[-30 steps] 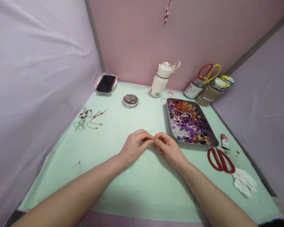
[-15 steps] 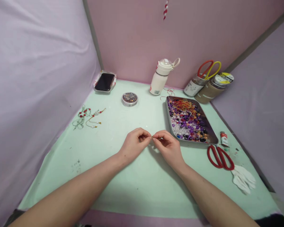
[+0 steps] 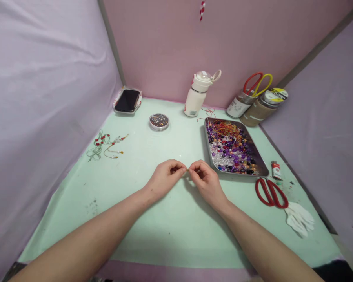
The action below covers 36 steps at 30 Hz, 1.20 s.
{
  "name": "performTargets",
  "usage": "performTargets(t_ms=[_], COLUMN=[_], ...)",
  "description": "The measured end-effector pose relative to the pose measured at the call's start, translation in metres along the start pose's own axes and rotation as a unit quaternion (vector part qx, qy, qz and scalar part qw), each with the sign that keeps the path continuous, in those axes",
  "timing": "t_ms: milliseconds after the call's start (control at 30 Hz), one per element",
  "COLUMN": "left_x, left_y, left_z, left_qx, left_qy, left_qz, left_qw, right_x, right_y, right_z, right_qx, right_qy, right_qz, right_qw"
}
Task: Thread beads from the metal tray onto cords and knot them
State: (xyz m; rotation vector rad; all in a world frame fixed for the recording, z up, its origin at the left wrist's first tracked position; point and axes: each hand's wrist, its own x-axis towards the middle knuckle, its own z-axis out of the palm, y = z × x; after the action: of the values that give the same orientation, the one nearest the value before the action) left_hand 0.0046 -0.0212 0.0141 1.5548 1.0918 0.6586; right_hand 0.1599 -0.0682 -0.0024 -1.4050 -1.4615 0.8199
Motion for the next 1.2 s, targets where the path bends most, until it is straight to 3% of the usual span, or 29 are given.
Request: performTargets(t_ms=[167, 367, 500, 867, 1100, 1200], left_x=[0.001, -0.002, -0.004, -0.006, -0.003, -0.002], left_y=[-0.003, -0.010, -0.010, -0.004, -0.003, -0.003], left_z=[-0.001, -0.001, 0.000, -0.002, -0.004, -0.004], left_qx=[0.033, 0.145, 0.187, 0.181, 0.146, 0.138], left_qy=[0.012, 0.072, 0.079, 0.070, 0.092, 0.099], left_qz=[0.029, 0.186, 0.233, 0.209, 0.177, 0.166], left_qw=[0.999, 0.969, 0.951, 0.959, 0.969, 0.971], right_x=[0.000, -0.001, -0.001, -0.001, 0.002, 0.003], right_y=[0.001, 0.002, 0.001, 0.000, -0.001, -0.004], right_z=[0.000, 0.001, 0.001, 0.002, 0.011, 0.012], right_qx=[0.030, 0.042, 0.043, 0.053, 0.212, 0.230], right_qy=[-0.011, -0.004, -0.006, -0.007, -0.054, -0.064], right_qz=[0.014, 0.026, 0.030, 0.041, 0.123, 0.139], right_qw=[0.999, 0.999, 0.999, 0.998, 0.968, 0.961])
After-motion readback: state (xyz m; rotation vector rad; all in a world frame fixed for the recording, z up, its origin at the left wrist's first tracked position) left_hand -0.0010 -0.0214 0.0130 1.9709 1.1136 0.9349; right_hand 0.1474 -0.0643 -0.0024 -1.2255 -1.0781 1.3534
